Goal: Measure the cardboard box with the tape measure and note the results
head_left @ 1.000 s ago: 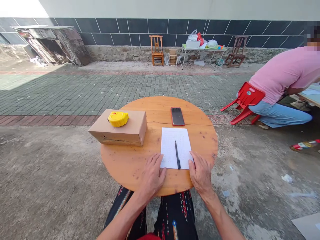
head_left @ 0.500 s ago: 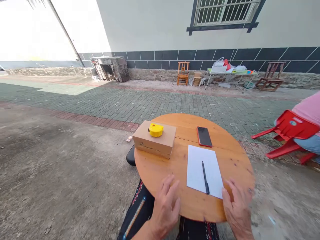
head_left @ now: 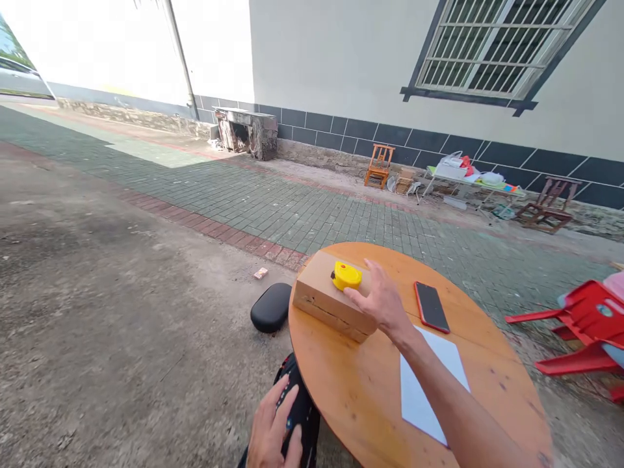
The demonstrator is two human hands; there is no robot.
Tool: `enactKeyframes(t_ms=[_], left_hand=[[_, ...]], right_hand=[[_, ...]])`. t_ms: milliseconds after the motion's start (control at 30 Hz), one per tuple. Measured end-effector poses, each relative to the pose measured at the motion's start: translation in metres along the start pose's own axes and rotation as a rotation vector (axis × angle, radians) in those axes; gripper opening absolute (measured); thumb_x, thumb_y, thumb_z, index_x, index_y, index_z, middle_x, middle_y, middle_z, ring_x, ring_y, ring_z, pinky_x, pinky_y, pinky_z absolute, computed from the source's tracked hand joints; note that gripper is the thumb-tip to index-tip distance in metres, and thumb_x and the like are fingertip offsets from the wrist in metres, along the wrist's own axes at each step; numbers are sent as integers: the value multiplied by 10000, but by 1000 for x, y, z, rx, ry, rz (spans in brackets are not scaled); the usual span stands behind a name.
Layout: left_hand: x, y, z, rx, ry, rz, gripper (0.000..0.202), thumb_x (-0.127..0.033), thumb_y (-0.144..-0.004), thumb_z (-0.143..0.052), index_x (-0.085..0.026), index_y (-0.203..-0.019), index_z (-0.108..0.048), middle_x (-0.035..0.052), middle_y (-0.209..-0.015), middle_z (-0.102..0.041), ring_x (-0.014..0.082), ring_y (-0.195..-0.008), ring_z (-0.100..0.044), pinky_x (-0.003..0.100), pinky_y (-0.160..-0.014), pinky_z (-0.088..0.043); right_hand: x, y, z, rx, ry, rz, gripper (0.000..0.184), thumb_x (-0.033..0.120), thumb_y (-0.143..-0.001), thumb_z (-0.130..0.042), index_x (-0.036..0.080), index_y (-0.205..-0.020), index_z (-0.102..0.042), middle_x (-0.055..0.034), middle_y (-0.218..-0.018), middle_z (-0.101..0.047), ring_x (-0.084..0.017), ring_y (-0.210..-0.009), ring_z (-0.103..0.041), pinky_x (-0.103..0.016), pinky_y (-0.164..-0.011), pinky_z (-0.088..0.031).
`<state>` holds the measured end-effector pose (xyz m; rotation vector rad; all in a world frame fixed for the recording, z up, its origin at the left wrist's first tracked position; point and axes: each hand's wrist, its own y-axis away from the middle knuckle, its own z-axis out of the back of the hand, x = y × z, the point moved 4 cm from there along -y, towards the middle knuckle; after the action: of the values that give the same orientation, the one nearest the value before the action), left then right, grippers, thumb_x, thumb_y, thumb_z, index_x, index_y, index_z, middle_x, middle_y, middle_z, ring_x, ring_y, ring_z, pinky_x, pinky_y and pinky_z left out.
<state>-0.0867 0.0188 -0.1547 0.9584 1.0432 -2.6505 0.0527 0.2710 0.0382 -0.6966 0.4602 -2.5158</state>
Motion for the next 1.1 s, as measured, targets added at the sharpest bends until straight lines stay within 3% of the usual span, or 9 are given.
enactKeyframes(t_ms=[133, 267, 333, 433, 533, 667, 833, 933, 1100], left_hand=[[6, -47, 8, 12, 49, 36, 489, -205, -923, -503, -255, -1409, -481, 138, -1442, -504, 298, -1307, -529, 490, -1004, -541], [11, -123, 11, -27, 196, 115, 488, -269, -918, -529, -207, -1400, -485, 142, -1460, -485, 293, -1371, -458, 517, -1112, -434], [14, -166, 3, -20, 324, 197, 517, -322, -901, -556, -196, -1399, -493, 133, -1484, -472, 294, -1408, -406, 522, -1167, -349], [20, -220, -21, 84, 584, 437, 629, -406, -846, -635, -176, -1415, -495, 146, -1533, -434, 316, -1436, -364, 488, -1183, -299], [13, -248, -42, 192, 725, 498, 592, -471, -847, -605, -146, -1341, -578, 172, -1403, -578, 333, -1280, -546, 459, -1069, -432], [-4, -234, -40, 243, 816, 461, 570, -485, -849, -567, -150, -1309, -600, 128, -1222, -699, 302, -1077, -666, 406, -913, -531], [-3, -155, -14, 152, 858, 500, 662, -446, -788, -672, -210, -1386, -515, 92, -1373, -617, 286, -1245, -583, 360, -999, -498], [7, -107, -10, 135, 769, 550, 684, -479, -786, -693, -237, -1391, -485, 93, -1400, -590, 292, -1294, -544, 387, -1065, -454], [7, -74, -18, 126, 569, 564, 721, -569, -769, -680, -193, -1353, -488, 140, -1329, -614, 335, -1305, -525, 461, -1106, -406]], right_hand=[[8, -15, -26, 103, 10, -56, 606, 426, -770, -699, 124, -1281, -580, -189, -1270, -659, -367, -1201, -583, -544, -1030, -408], [-6, -1, -13, -4, -316, -197, 615, 526, -722, -727, 151, -1198, -621, -133, -1129, -707, -296, -1005, -650, -443, -878, -497], [-19, 9, -2, -109, -548, -333, 662, 574, -690, -752, 162, -1190, -619, -108, -1096, -708, -254, -932, -655, -384, -811, -512], [-38, 25, 11, -329, -844, -532, 629, 542, -616, -827, 185, -1101, -645, -55, -1050, -700, -208, -928, -631, -314, -802, -497], [-48, 39, 10, -418, -1023, -664, 554, 542, -607, -830, 205, -1010, -654, -27, -992, -701, -197, -925, -632, -296, -765, -512], [-45, 61, 8, -419, -1156, -697, 484, 553, -652, -796, 217, -978, -671, -33, -990, -723, -226, -944, -667, -329, -727, -563], [-38, 124, 23, -590, -1508, -747, 424, 514, -726, -768, 255, -1054, -700, -3, -1004, -740, -215, -930, -698, -364, -770, -596], [-35, 163, 25, -655, -1607, -805, 430, 482, -741, -775, 267, -1105, -700, 5, -987, -751, -197, -853, -718, -343, -727, -604], [-37, 184, 12, -746, -1668, -818, 466, 424, -737, -796, 279, -1166, -686, 15, -1014, -763, -160, -839, -722, -258, -673, -591]])
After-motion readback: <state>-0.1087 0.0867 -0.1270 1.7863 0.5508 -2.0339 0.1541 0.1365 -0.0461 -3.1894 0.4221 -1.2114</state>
